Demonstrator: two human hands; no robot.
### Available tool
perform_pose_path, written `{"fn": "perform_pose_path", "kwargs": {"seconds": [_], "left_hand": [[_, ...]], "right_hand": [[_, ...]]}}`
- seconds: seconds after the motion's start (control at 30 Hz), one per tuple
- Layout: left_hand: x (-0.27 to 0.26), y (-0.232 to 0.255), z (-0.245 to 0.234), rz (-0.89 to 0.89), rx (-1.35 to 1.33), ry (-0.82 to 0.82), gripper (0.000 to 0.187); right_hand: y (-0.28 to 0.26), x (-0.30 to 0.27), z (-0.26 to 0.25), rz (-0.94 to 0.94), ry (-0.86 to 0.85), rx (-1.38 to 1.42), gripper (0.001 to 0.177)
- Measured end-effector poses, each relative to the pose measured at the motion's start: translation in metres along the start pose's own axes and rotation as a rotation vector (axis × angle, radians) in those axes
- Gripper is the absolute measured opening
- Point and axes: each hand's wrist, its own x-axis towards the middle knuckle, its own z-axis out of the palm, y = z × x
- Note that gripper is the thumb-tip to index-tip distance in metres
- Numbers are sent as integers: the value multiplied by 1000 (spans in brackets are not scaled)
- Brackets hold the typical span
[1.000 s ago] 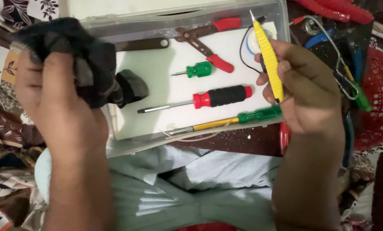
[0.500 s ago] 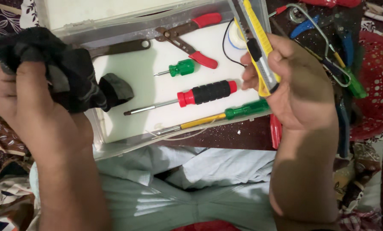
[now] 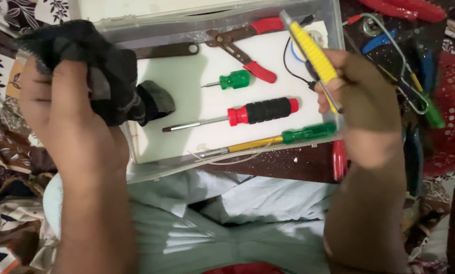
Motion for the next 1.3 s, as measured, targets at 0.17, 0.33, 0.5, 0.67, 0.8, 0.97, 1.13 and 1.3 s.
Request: {"fn": "perform_pose_path", "kwargs": {"seconds": [0.17,0.33,0.5,0.67,0.8,0.97,1.13,1.3], "left_hand": [[-1,0,-2,-14,-31,-7,13],[0,2,2,-48,-63,31,12],[2,2,6,-35,-37,36,13],[1,2,5,-47,-29,40,14],[-1,-1,0,-25,-3,9,14],[-3,-5,-9,-19,-4,-24,12],[-2,-1,-1,9,55,-53,15],[-4,2,0,-6,52,-95,24]], "right_hand": [[-14,-21,17,-414,26,-671,29],[-3,-21,26,-467,65,-875,28],[5,-18,26,-521,54,-895,29],[-11,-24,22,-502,122,-684,32],[-20,-24,10,-237,347,-364,18],[-16,-22,-8,-343,400,-205,17],[15,-14,-25,-491,461,-166,41],[43,-10,-62,-602,504,46,24]]}}
